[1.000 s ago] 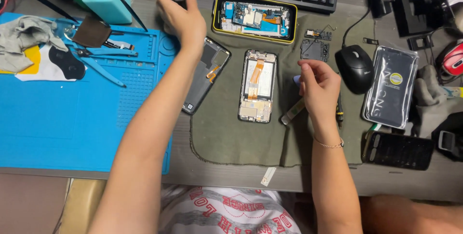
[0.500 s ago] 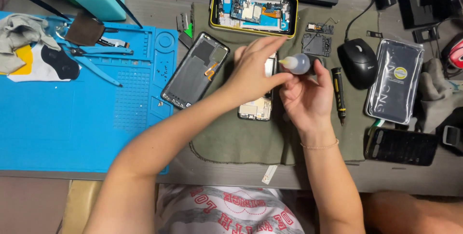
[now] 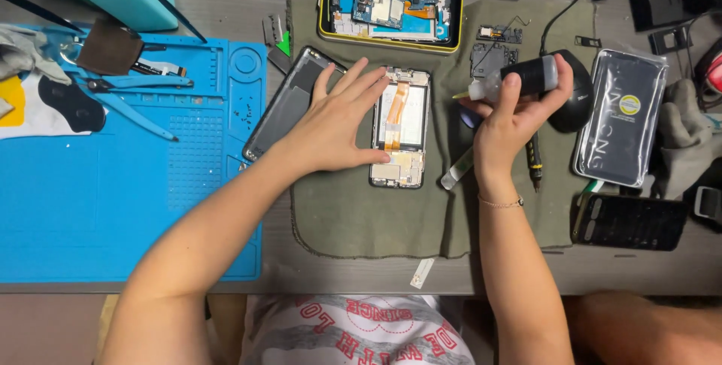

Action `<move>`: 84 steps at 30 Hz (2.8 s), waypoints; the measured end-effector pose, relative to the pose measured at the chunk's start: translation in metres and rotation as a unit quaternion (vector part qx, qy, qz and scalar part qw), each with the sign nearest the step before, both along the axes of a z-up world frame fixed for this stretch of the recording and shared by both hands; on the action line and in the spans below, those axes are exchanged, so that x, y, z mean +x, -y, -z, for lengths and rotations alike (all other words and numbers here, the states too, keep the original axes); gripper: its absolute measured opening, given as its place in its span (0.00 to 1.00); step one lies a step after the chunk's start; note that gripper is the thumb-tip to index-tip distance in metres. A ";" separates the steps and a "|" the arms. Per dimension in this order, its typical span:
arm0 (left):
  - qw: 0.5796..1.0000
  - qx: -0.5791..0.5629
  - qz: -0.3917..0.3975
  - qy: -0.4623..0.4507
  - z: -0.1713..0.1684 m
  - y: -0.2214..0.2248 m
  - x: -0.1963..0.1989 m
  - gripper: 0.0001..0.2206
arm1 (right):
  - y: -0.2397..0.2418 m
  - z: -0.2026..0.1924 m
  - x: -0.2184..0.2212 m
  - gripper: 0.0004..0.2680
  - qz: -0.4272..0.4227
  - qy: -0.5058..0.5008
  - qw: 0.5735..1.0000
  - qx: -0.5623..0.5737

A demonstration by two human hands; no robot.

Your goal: Applying alcohol to loosen adhesive and using a prying tool to remove a battery from a mobile phone chassis.

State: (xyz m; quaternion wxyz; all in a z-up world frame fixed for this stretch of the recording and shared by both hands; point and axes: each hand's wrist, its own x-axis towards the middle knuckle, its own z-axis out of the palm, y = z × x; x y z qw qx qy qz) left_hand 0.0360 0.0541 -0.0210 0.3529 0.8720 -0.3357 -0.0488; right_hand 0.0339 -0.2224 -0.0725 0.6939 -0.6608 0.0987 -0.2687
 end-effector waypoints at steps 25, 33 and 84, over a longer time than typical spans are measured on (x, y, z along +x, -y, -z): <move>0.999 0.037 0.014 0.008 0.019 -0.005 0.011 0.57 | -0.001 -0.007 -0.003 0.21 -0.095 0.136 0.972 -0.168; 0.999 0.046 0.017 -0.004 0.015 -0.005 0.011 0.56 | -0.003 -0.006 -0.001 0.21 -0.094 0.154 0.965 -0.192; 0.999 0.043 0.019 -0.002 0.011 -0.005 0.009 0.57 | -0.014 -0.014 -0.008 0.19 -0.033 0.122 0.979 -0.161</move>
